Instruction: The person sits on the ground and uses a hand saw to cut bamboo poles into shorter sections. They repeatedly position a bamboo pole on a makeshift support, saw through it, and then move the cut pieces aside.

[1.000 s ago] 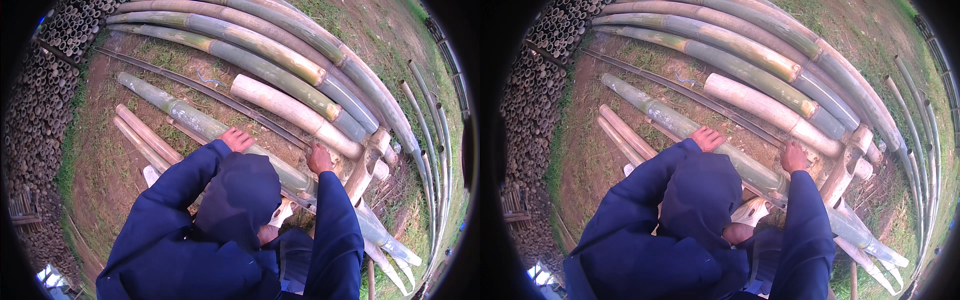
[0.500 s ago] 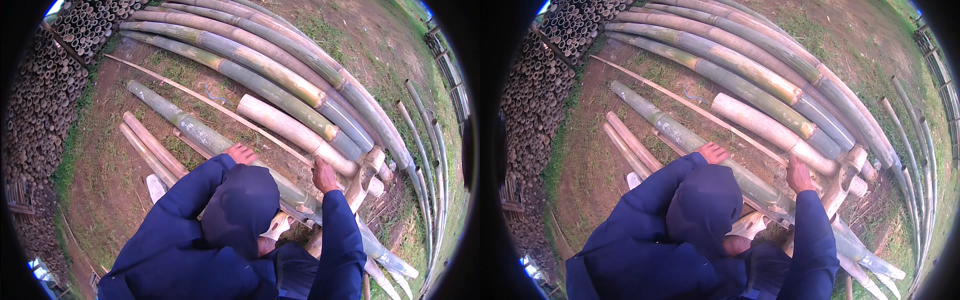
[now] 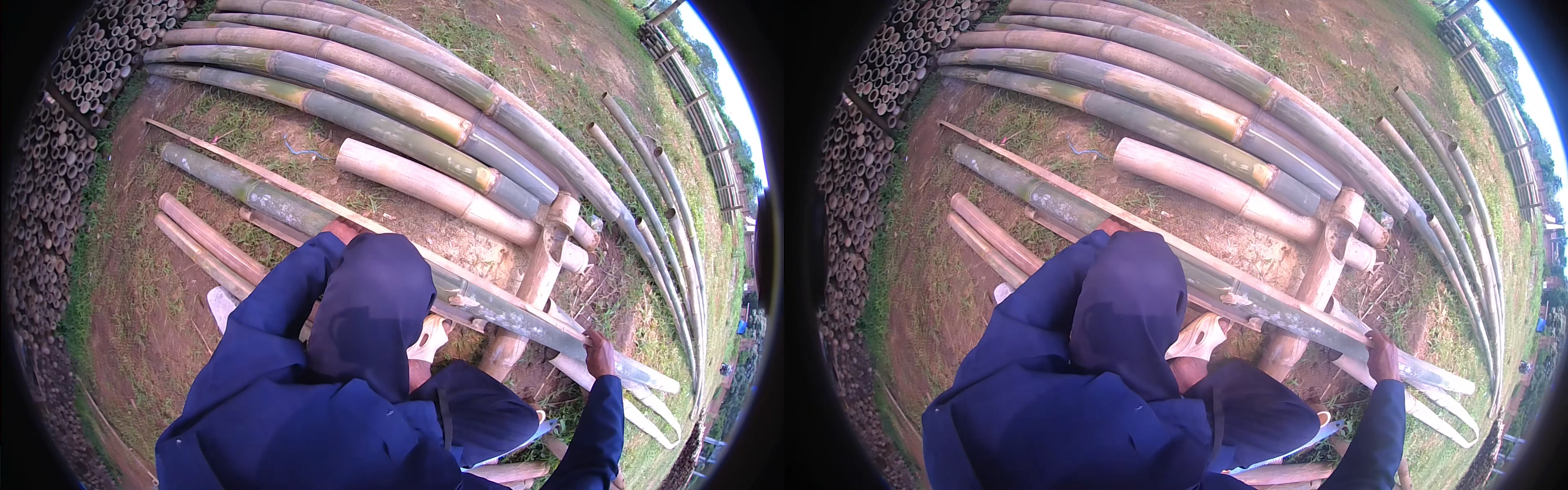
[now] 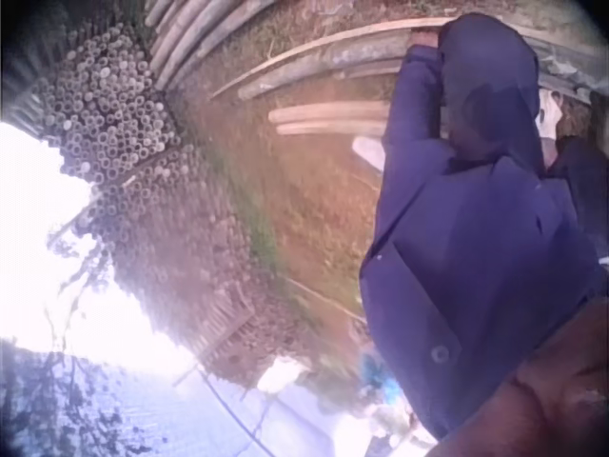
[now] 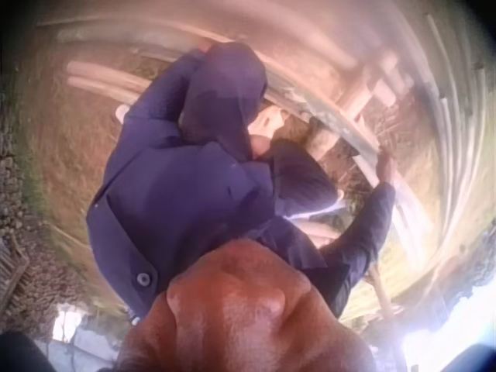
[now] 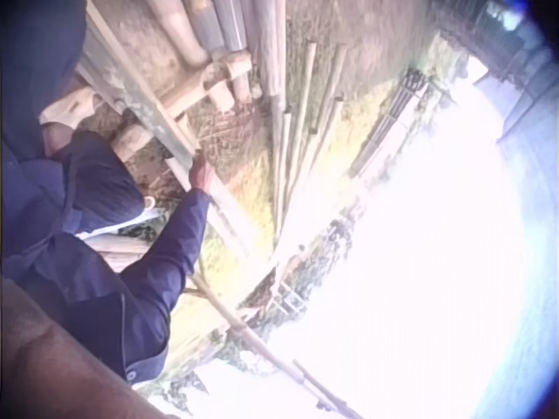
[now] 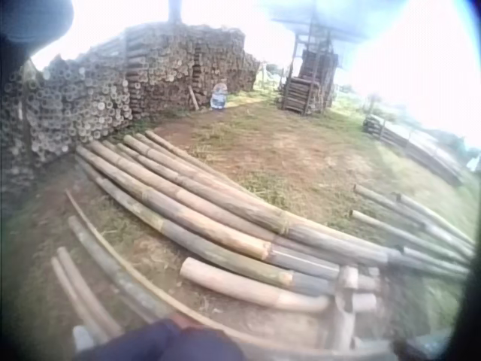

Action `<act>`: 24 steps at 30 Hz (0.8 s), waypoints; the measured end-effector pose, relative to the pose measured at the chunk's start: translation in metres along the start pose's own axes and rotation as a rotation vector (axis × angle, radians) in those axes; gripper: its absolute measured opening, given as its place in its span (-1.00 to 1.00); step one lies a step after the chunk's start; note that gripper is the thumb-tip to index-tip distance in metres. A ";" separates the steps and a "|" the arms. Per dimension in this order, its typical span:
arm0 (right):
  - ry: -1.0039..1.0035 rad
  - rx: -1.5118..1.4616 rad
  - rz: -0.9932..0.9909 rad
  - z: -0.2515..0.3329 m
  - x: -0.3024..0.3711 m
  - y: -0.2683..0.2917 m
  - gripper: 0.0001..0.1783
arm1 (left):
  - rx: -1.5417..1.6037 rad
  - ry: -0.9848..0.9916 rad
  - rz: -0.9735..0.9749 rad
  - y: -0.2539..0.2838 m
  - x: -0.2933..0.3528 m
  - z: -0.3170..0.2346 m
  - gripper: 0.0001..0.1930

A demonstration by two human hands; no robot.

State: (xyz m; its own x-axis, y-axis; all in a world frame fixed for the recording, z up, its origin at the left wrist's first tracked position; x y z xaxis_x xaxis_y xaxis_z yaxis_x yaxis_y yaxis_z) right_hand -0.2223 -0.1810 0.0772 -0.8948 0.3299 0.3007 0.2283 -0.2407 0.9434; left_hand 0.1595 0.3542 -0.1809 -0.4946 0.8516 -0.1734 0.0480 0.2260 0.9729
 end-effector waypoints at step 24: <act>0.316 -0.137 0.269 0.304 -0.162 -0.079 -0.15 | -0.018 0.032 0.032 0.024 -0.005 -0.017 -0.44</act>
State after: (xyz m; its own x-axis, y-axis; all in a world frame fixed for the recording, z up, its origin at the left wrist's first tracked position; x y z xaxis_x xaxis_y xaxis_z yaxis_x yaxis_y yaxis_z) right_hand 0.0210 0.0622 -0.0036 -0.8887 -0.0515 0.4556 0.4355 -0.4057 0.8036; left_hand 0.1485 0.3475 -0.1542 -0.5203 0.8428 -0.1378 0.0486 0.1903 0.9805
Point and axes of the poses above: each hand's wrist, its own x-axis away from the middle knuckle, its own y-axis out of the back of the hand, z = x × y, the point moved 7 cm from there along -x, towards the middle knuckle, and after that the axes turned 3 degrees about y, right-handed, at the moved point
